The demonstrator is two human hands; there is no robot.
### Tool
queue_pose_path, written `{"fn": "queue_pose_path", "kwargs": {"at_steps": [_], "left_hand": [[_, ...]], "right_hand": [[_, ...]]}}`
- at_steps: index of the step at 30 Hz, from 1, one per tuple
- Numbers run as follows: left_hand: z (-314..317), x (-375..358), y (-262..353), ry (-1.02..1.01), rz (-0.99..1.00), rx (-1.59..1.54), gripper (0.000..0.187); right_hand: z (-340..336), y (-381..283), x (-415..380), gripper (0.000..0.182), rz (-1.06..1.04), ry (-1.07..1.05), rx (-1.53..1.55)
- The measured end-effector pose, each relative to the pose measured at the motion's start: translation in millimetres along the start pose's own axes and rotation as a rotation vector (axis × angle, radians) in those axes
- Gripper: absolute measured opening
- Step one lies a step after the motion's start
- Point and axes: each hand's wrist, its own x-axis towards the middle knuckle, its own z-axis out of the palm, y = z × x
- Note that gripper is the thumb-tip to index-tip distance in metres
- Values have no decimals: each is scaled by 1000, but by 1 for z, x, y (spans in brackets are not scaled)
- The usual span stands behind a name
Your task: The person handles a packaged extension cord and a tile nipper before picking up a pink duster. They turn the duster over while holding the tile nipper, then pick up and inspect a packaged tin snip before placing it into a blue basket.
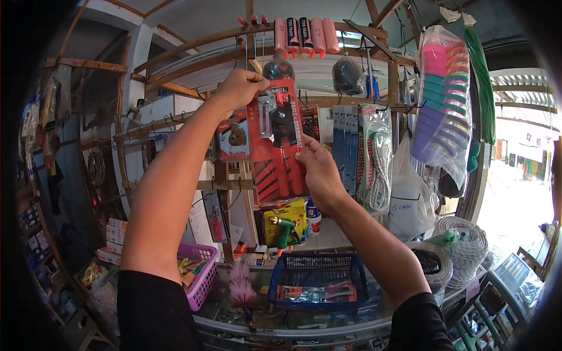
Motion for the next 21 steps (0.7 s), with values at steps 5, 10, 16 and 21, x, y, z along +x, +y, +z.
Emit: {"fn": "queue_pose_path", "kwargs": {"at_steps": [5,10,16,21], "left_hand": [[-2,1,7,-11,11,95,26],[-3,5,2,-27,12,73,28],[-6,2,6,-25,6,100,27],[-12,8,-2,-23,23,67,27]], "right_hand": [[-6,12,3,45,-36,8,-61],[-9,22,10,40,-87,58,-142],[-2,19,9,31,-115,131,-354],[3,6,7,23,-62,139,-293]]}}
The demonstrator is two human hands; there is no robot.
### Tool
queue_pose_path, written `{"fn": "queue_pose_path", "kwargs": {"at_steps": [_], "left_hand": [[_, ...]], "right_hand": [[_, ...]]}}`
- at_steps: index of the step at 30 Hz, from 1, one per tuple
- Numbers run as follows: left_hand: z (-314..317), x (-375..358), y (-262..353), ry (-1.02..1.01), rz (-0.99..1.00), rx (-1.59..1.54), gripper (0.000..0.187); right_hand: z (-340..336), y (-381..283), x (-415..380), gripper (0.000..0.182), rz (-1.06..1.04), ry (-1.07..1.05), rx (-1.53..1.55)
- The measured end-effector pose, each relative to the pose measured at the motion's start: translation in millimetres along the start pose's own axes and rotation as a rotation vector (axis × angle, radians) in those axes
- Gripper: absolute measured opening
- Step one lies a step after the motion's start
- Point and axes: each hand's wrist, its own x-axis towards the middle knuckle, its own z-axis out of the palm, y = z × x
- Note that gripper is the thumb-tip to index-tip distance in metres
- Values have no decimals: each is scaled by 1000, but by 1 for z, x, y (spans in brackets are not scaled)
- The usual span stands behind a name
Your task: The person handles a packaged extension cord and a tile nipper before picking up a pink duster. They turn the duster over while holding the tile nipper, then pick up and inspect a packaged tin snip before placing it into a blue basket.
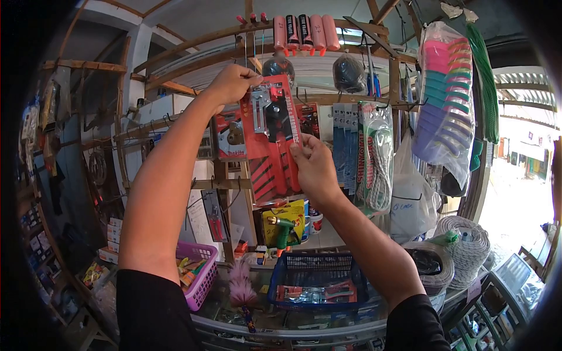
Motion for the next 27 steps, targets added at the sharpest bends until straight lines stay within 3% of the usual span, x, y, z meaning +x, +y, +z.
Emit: {"fn": "queue_pose_path", "kwargs": {"at_steps": [3,12,17,27], "left_hand": [[-3,-1,2,-45,-64,-33,24],[-8,7,4,-178,-214,-229,23],[-10,10,-4,-280,-244,-471,20],[-5,8,-3,-254,-306,-473,19]], "right_hand": [[-1,-8,0,31,40,-6,46],[-10,-86,-11,27,217,-123,116],[-24,-92,4,26,119,-149,88],[-13,-90,-13,24,195,-71,251]]}}
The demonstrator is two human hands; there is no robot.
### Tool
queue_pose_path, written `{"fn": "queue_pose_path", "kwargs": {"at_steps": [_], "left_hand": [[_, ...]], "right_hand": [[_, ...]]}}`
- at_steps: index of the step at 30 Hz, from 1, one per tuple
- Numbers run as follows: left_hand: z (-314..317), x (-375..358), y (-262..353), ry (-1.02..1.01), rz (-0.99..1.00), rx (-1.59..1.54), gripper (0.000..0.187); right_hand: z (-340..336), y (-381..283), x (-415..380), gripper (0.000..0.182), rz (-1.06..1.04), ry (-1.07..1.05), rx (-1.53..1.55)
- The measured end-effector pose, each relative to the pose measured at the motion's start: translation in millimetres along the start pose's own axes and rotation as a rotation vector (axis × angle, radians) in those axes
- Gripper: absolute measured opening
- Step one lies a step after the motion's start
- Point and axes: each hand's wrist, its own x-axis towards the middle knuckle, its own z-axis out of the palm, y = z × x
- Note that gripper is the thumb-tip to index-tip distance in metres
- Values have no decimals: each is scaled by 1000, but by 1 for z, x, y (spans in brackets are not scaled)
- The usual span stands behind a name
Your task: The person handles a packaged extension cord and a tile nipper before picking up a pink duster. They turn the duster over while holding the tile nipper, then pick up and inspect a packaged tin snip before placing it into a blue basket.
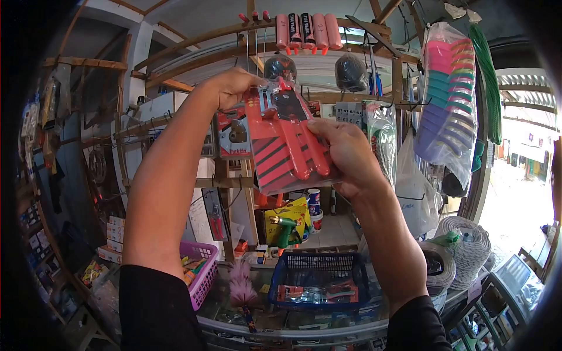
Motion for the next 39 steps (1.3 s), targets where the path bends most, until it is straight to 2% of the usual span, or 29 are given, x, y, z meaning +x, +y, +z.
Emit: {"fn": "queue_pose_path", "kwargs": {"at_steps": [5,10,13,17,23,28,32,37,39], "left_hand": [[3,-1,-1,3,107,117,18],[10,-6,1,114,185,169,20],[12,-5,1,156,234,219,23],[16,-12,1,163,231,250,26],[9,0,-17,60,256,177,25],[10,-2,-22,134,252,203,27],[17,-6,-21,252,295,354,26],[24,-14,-19,260,388,435,23],[24,-12,-18,275,407,471,22]], "right_hand": [[4,38,5,25,-65,0,-26],[-7,76,22,30,-102,-16,-86],[-11,93,31,34,-96,1,-15],[-15,99,36,34,-100,10,-81],[-20,112,40,35,-137,22,-70],[-23,119,45,34,-148,49,-202],[-20,124,47,33,-169,56,-147],[-4,110,34,31,-92,62,97],[-9,109,34,30,-57,28,81]]}}
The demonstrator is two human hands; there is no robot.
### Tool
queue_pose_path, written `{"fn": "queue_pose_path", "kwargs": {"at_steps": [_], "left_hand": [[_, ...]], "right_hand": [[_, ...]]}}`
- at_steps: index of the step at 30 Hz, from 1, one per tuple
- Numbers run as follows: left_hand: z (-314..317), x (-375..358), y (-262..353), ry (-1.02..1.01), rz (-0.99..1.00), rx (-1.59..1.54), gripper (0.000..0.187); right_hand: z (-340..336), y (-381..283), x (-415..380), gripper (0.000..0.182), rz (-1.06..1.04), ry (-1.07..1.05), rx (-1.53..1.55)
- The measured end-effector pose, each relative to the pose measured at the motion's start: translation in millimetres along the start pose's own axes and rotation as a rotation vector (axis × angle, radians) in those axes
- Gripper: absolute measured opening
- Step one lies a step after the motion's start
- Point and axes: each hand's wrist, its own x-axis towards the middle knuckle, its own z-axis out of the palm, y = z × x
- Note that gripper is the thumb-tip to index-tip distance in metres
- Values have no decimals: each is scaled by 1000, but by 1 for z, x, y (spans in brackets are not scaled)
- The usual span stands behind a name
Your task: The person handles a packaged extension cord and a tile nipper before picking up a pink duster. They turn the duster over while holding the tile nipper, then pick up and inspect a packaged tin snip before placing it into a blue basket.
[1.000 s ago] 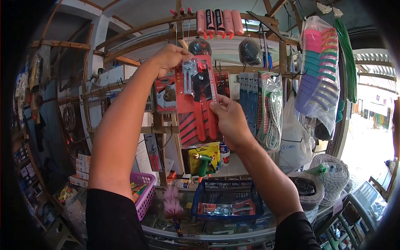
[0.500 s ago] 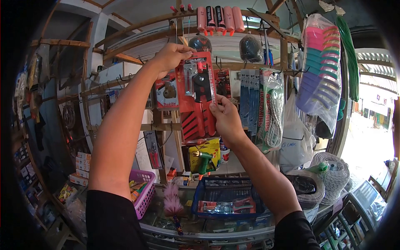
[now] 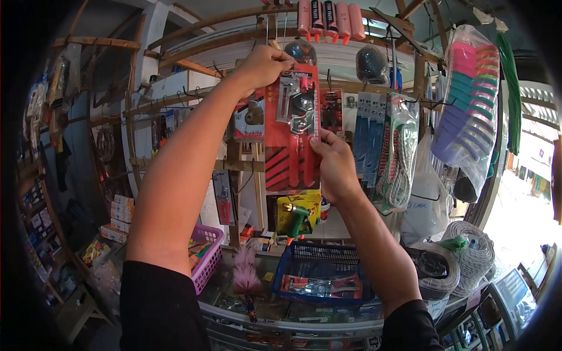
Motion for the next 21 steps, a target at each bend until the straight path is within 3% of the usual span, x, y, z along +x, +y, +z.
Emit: {"fn": "queue_pose_path", "kwargs": {"at_steps": [1,6,10,14,17,21], "left_hand": [[-3,-5,7,-41,-93,-49,21],[6,-5,-15,-24,-145,-103,22],[13,-13,-19,21,-190,-42,23],[24,-10,-42,137,-218,-60,40],[30,-17,-51,115,-211,-145,47],[38,-40,-47,271,22,171,58]], "right_hand": [[5,-7,-5,30,14,6,7],[3,-1,-4,32,-9,32,40],[-13,24,11,34,-44,79,-111],[-20,51,27,31,-109,117,-227],[-18,63,32,30,-130,126,-274],[-17,67,30,29,-151,166,-531]]}}
